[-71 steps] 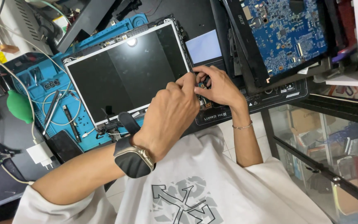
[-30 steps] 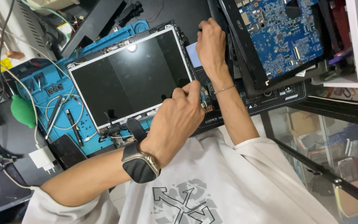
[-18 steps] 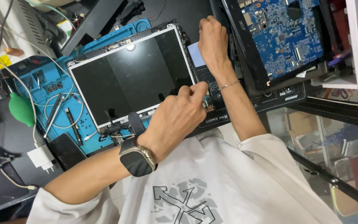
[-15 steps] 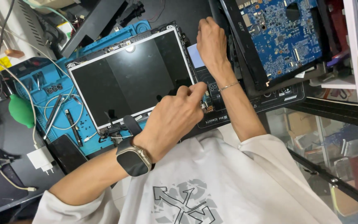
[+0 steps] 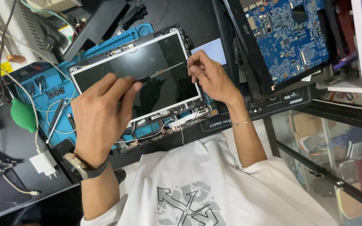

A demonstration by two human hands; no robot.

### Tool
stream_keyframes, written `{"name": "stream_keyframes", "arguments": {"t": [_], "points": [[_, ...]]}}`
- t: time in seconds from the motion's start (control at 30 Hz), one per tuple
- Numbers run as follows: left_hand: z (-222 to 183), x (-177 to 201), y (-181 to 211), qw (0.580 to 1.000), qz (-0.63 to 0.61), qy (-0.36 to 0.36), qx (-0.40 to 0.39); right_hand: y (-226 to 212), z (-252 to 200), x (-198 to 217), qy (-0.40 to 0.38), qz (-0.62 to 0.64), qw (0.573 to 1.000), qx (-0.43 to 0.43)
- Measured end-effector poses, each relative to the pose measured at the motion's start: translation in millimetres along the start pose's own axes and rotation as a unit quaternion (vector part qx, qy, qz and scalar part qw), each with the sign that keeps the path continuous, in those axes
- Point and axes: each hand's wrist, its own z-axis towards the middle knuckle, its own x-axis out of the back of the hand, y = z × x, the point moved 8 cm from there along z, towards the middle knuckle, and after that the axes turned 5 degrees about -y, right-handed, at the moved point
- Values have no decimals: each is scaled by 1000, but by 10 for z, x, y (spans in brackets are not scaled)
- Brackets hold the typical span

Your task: The person handles a laptop screen assembly, aligns it into the chassis, and uses a screwdriver to fasten screws around the screen bezel. The person also manipulates internal cables and connectors while securing the screen in place.

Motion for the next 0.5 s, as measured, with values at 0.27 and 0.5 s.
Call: {"name": "stream_keyframes", "arguments": {"t": [0.27, 0.5], "points": [[-100, -11, -95, 999, -33, -5, 22, -142, -35, -145, -36, 9, 999, 7], [-130, -7, -105, 999, -30, -7, 21, -120, -19, -157, -33, -9, 999, 3]]}}
